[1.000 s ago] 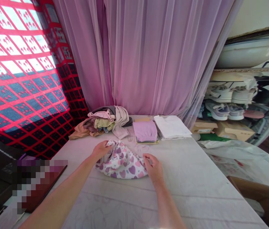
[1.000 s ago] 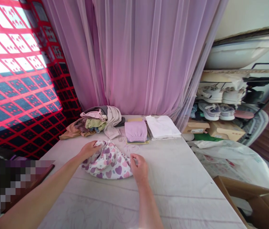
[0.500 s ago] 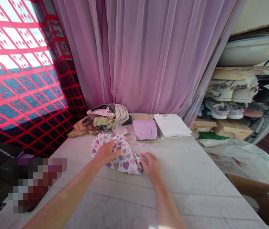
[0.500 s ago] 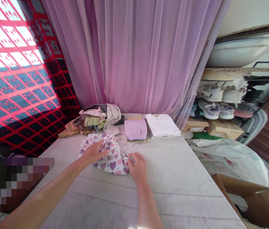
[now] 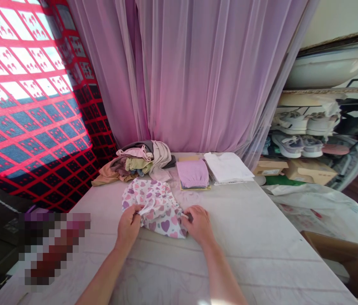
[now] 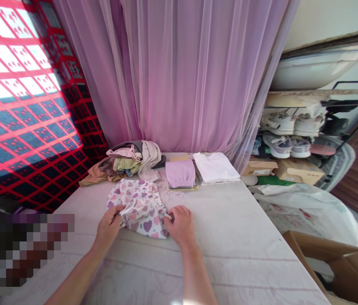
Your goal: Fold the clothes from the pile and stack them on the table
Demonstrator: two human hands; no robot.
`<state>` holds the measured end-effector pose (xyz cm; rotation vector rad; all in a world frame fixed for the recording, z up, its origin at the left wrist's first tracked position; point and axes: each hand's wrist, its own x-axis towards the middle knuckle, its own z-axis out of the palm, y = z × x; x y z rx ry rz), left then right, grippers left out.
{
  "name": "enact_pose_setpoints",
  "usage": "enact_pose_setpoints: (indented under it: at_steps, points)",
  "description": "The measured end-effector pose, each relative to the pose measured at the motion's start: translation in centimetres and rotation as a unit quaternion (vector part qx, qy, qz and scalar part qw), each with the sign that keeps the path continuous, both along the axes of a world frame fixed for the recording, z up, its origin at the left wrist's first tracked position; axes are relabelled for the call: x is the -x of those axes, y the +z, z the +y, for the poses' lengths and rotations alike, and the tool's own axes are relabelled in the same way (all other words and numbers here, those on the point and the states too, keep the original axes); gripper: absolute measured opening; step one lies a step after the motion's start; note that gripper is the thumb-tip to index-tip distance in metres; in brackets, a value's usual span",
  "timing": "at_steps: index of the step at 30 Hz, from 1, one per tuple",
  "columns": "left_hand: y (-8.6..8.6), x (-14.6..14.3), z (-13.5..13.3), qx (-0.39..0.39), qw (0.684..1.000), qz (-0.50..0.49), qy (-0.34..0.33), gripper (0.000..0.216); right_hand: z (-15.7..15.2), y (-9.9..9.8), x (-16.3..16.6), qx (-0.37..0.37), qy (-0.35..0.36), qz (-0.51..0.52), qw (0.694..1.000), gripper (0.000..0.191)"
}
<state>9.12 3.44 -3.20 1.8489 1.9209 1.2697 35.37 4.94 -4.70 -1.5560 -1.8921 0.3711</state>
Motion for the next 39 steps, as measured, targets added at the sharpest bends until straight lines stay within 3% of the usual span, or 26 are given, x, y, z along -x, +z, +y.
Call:
enact_pose_setpoints:
  at_steps: [3,6,8,11,17,19,22,25,28,31,34,39]
  points:
    - [-1.3,1.4,-2.2,-0.056,0.998,-0.021,-0.004,0.016,0.0,-0.5,0.1,-0.022,-0.004,-0.001,1.000,0.007]
    - [-1.8,2.5,-4.0,-0.048,0.999,-0.019,-0.003,0.017,0.3,-0.9,-0.2,-0.037,0.004,0.042,0.998,0.006]
    - [-1.7,3.1,-4.8,-0.023,1.000,-0.019,0.006,0.017,0.5,-1.1,-0.7,-0.031,-0.007,0.099,0.995,0.006]
    - [-1.0,3.7,-5.7,0.016,1.000,-0.018,0.003,0.019,0.0,-0.8,-1.8,-0.006,-0.090,0.156,0.984,0.012]
    - [0.5,3.5,-6.7,0.127,0.987,0.003,-0.100,0.025,-4.2,-0.2,-4.3,-0.034,-0.208,0.162,0.964,0.024]
    - [0.9,3.6,-6.7,0.164,0.979,0.007,-0.123,0.024,-5.7,-0.6,-5.0,-0.026,-0.220,0.145,0.964,0.024]
    - [1.8,4.5,-6.4,0.226,0.961,-0.001,-0.157,0.020,-7.2,-1.0,-5.5,0.014,-0.182,0.084,0.980,0.025]
    - [3.4,6.2,-5.6,0.302,0.931,-0.028,-0.203,0.021,-7.3,-0.2,-5.9,0.068,-0.154,0.034,0.985,0.041]
    - [4.9,7.7,-4.0,0.341,0.910,-0.054,-0.229,0.026,-5.5,2.0,-5.8,0.103,-0.182,-0.019,0.978,0.040]
    - [5.3,7.9,-1.2,0.284,0.946,-0.026,-0.152,0.027,-2.5,4.3,-4.5,0.113,-0.185,-0.075,0.973,0.035]
    - [4.5,6.9,2.2,0.237,0.969,0.011,-0.070,0.028,0.4,5.4,-2.4,0.153,-0.162,-0.096,0.970,0.038]
    - [2.9,4.7,5.9,0.223,0.972,0.013,-0.066,0.021,2.9,4.9,0.4,0.170,-0.167,-0.088,0.967,0.039]
